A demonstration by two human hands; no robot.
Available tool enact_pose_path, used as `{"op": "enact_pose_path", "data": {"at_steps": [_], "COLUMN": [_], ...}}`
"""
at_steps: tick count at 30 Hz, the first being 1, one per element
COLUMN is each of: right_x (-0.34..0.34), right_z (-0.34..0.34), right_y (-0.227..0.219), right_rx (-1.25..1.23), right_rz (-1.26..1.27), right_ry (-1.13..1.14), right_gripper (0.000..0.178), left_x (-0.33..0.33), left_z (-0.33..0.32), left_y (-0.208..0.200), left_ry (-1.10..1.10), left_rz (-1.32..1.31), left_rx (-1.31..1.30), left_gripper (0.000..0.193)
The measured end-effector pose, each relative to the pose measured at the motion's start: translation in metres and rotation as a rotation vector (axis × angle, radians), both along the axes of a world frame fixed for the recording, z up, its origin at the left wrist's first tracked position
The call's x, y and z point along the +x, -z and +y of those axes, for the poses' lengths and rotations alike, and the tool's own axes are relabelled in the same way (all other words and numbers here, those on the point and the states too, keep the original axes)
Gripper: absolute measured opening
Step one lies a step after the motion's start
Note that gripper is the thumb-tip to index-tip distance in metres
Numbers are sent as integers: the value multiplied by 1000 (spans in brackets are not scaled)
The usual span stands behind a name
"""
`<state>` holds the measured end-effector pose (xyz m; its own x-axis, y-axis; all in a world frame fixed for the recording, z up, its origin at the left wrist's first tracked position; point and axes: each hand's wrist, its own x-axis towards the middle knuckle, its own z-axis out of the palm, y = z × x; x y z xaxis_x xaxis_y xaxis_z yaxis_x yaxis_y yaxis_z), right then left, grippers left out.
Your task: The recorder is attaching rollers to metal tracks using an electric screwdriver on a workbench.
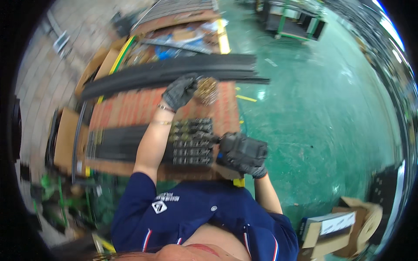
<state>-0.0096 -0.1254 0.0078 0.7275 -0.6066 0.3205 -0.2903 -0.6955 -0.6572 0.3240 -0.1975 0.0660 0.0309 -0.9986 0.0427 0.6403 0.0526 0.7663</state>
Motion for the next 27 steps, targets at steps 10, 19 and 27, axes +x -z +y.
{"op": "enact_pose_path", "data": {"at_steps": [10, 19, 27], "right_x": [-19, -5, 16], "right_z": [8, -6, 31], "right_y": [32, -35, -97], "right_rx": [318, -70, -332], "right_rz": [-228, -69, 253], "right_ry": [86, -117, -133], "right_gripper": [81, 63, 31], "left_x": [14, -36, -78], "left_z": [204, 267, 249], "left_y": [8, 38, 22], "left_ry": [-383, -470, -278], "left_rz": [11, 297, 397], "left_rx": [254, 266, 206], "left_gripper": [18, 23, 20]}}
